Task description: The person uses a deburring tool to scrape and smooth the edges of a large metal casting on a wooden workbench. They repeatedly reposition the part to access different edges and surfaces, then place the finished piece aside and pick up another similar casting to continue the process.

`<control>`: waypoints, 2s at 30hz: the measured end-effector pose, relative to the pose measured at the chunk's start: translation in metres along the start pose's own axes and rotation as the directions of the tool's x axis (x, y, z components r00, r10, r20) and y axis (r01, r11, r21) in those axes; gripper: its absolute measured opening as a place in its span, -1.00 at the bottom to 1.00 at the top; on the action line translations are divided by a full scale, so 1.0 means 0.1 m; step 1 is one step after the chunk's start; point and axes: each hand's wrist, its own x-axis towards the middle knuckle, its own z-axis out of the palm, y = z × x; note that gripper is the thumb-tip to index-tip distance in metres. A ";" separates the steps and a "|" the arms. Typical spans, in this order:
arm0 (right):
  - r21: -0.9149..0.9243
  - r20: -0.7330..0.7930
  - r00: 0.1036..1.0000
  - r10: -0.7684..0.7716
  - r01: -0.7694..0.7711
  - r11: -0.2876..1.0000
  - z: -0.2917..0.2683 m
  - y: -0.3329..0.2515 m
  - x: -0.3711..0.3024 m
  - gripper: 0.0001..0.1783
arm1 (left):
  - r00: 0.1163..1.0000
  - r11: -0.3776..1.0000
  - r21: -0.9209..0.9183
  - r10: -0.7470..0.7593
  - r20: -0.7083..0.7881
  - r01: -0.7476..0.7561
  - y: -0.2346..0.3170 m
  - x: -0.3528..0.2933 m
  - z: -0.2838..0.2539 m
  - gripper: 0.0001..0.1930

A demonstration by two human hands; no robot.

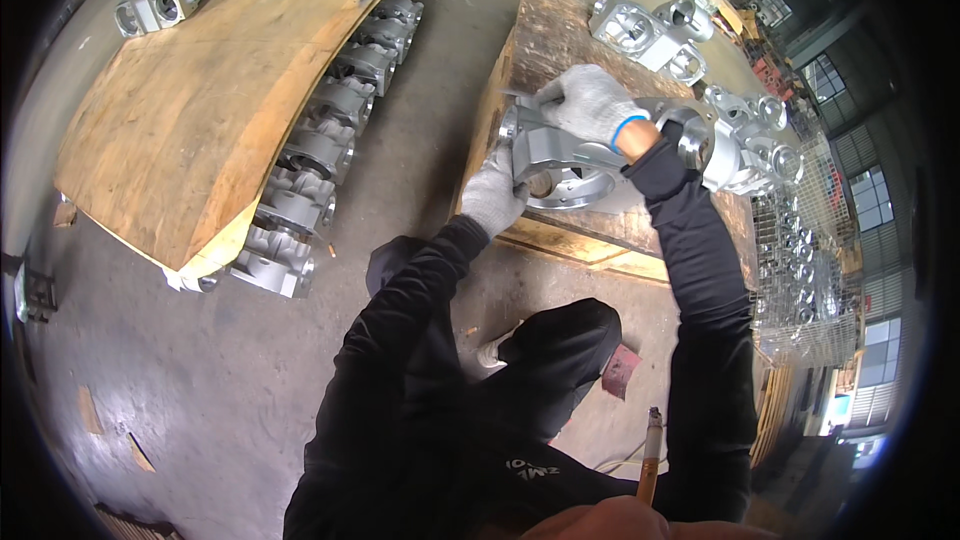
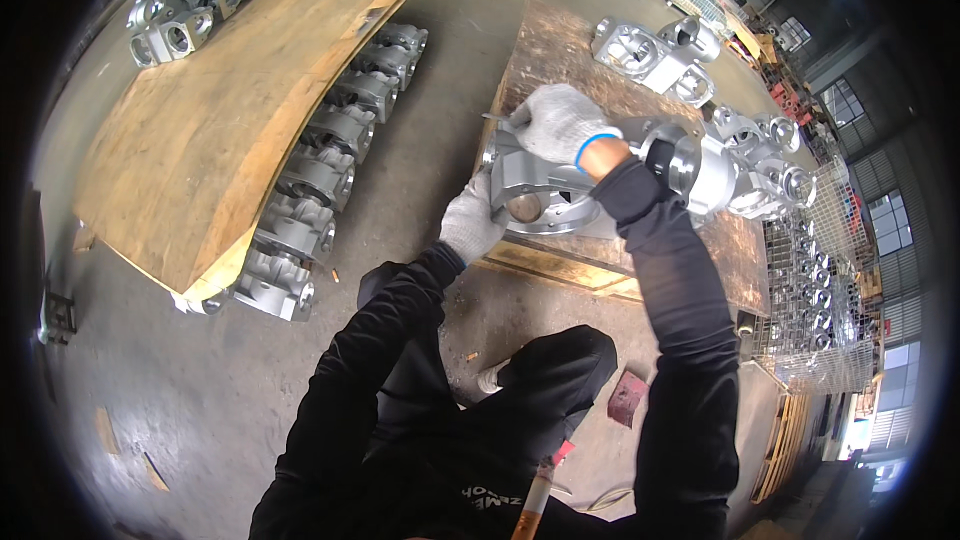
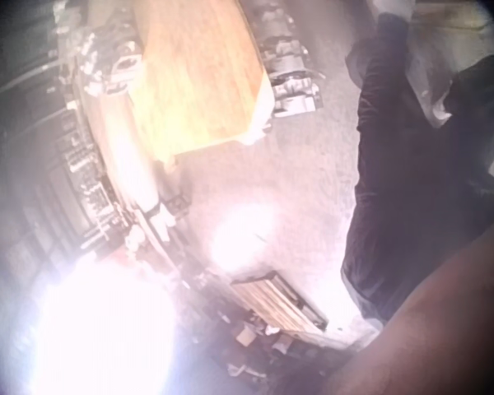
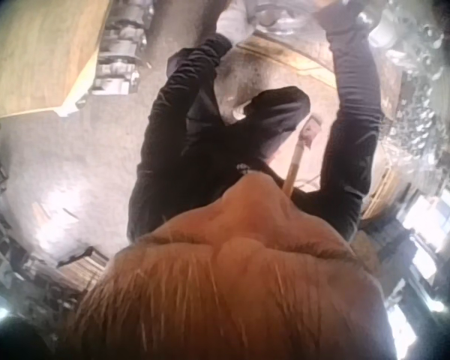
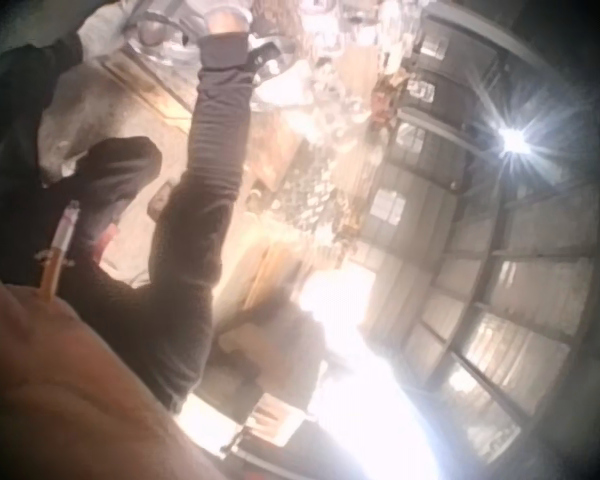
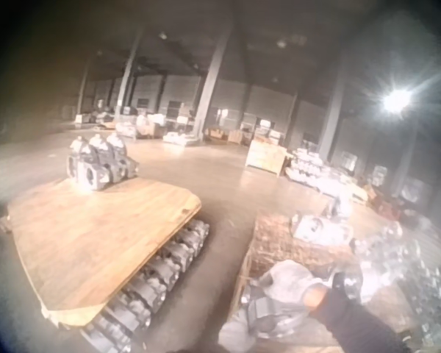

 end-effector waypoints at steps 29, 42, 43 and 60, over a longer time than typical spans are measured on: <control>-0.121 0.177 0.984 0.013 0.008 0.993 -0.07 0.26 0.32 -0.71 | 0.999 0.978 -0.207 0.023 0.029 -0.016 -0.33 0.47 -0.07 -0.36; -0.016 0.210 0.972 -0.101 0.106 0.994 -0.21 0.36 0.20 -0.70 | 0.998 0.978 -0.207 0.025 0.050 -0.015 -0.31 0.47 -0.14 -0.39; 0.034 0.191 0.961 -0.199 0.197 0.980 -0.21 0.36 0.20 -0.70 | 0.999 0.978 -0.209 0.029 0.037 -0.021 -0.32 0.47 -0.13 -0.39; -0.058 0.283 0.957 -0.058 0.077 0.995 -0.35 0.41 -0.12 -0.50 | 0.998 0.980 -0.200 0.014 0.061 -0.001 -0.31 0.49 -0.13 -0.37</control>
